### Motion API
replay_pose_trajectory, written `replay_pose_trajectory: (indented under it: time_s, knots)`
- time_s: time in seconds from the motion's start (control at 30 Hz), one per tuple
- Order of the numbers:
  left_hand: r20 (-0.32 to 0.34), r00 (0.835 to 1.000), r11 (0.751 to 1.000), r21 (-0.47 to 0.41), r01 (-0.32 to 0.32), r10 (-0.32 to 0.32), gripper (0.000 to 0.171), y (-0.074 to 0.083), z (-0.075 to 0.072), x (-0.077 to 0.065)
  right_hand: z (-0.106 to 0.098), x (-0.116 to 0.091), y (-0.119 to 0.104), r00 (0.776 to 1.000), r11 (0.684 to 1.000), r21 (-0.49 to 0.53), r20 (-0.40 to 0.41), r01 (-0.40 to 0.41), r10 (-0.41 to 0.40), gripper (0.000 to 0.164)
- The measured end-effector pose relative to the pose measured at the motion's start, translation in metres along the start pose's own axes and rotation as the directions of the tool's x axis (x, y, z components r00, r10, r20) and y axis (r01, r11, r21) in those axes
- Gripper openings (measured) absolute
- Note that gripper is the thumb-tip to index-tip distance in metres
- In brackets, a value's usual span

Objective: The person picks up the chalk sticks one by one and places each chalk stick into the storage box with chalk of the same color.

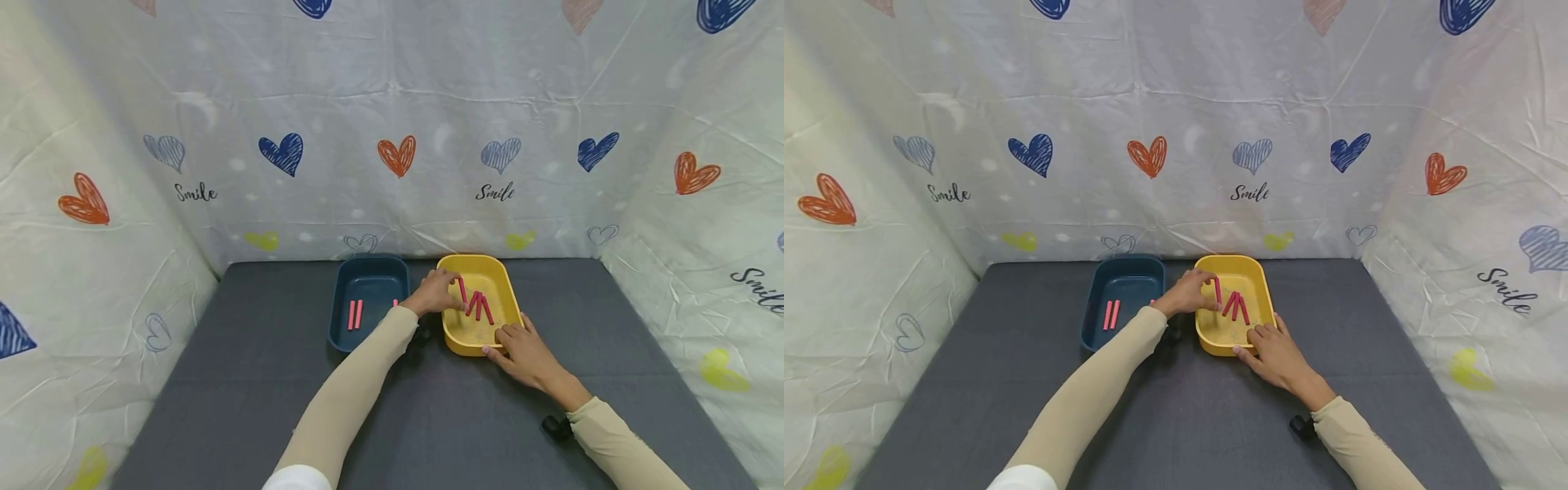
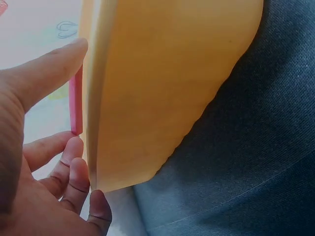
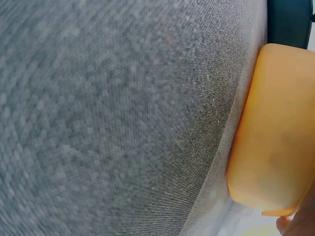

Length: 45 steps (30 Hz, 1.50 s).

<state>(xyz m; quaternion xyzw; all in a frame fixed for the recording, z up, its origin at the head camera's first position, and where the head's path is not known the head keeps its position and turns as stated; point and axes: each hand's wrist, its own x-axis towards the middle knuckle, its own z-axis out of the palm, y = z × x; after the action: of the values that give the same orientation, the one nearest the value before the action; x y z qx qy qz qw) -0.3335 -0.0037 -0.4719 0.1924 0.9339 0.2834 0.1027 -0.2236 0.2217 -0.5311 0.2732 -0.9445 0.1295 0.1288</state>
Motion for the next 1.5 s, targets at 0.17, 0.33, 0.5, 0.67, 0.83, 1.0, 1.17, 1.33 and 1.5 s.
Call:
replay_pose_trajectory:
  time_s: [0.17, 0.33, 0.5, 0.67, 0.83, 1.0, 1.17, 1.33, 1.5]
  knots:
    - [0.000, 1.000, 0.999, 0.040, -0.003, 0.003, 0.075, 0.000, 0.002, 0.002, 0.001, 0.000, 0.000, 1.000, 1.000, 0.002, 0.008, -0.001, 0.001, 0.032]
    - [-0.001, 1.000, 0.997, 0.082, 0.005, -0.005, 0.076, 0.002, 0.004, 0.004, 0.000, 0.000, 0.000, 1.000, 1.000, 0.002, 0.004, -0.005, 0.005, 0.031]
    - [-0.001, 1.000, 0.993, 0.114, 0.011, -0.011, 0.077, 0.002, 0.006, 0.006, 0.000, 0.000, 0.000, 1.000, 1.000, 0.000, 0.005, -0.007, 0.007, 0.032]
    - [-0.004, 1.000, 0.990, 0.143, 0.004, -0.003, 0.078, 0.003, 0.005, 0.004, 0.001, 0.000, 0.000, 1.000, 1.000, -0.007, 0.005, -0.007, 0.007, 0.032]
    - [-0.006, 1.000, 0.993, 0.114, -0.004, 0.005, 0.076, 0.002, 0.005, 0.003, 0.001, 0.000, 0.000, 1.000, 1.000, -0.009, 0.007, -0.011, 0.011, 0.032]
    - [0.003, 1.000, 0.996, 0.082, -0.020, 0.020, 0.072, 0.001, 0.002, -0.003, -0.001, 0.000, -0.001, 1.000, 1.000, -0.006, 0.006, -0.008, 0.008, 0.031]
    - [-0.007, 0.999, 0.998, 0.040, -0.039, 0.039, 0.069, 0.002, -0.002, -0.013, -0.001, 0.000, -0.001, 1.000, 1.000, 0.000, 0.000, -0.004, 0.004, 0.031]
    - [-0.016, 0.998, 0.997, -0.042, -0.065, 0.065, 0.066, 0.001, -0.005, -0.023, -0.001, 0.000, -0.001, 1.000, 1.000, -0.005, 0.003, -0.005, 0.005, 0.031]
    - [-0.031, 0.995, 0.991, -0.091, -0.099, 0.097, 0.063, 0.005, -0.009, -0.036, -0.001, 0.001, -0.001, 1.000, 1.000, -0.007, 0.005, -0.010, 0.010, 0.032]
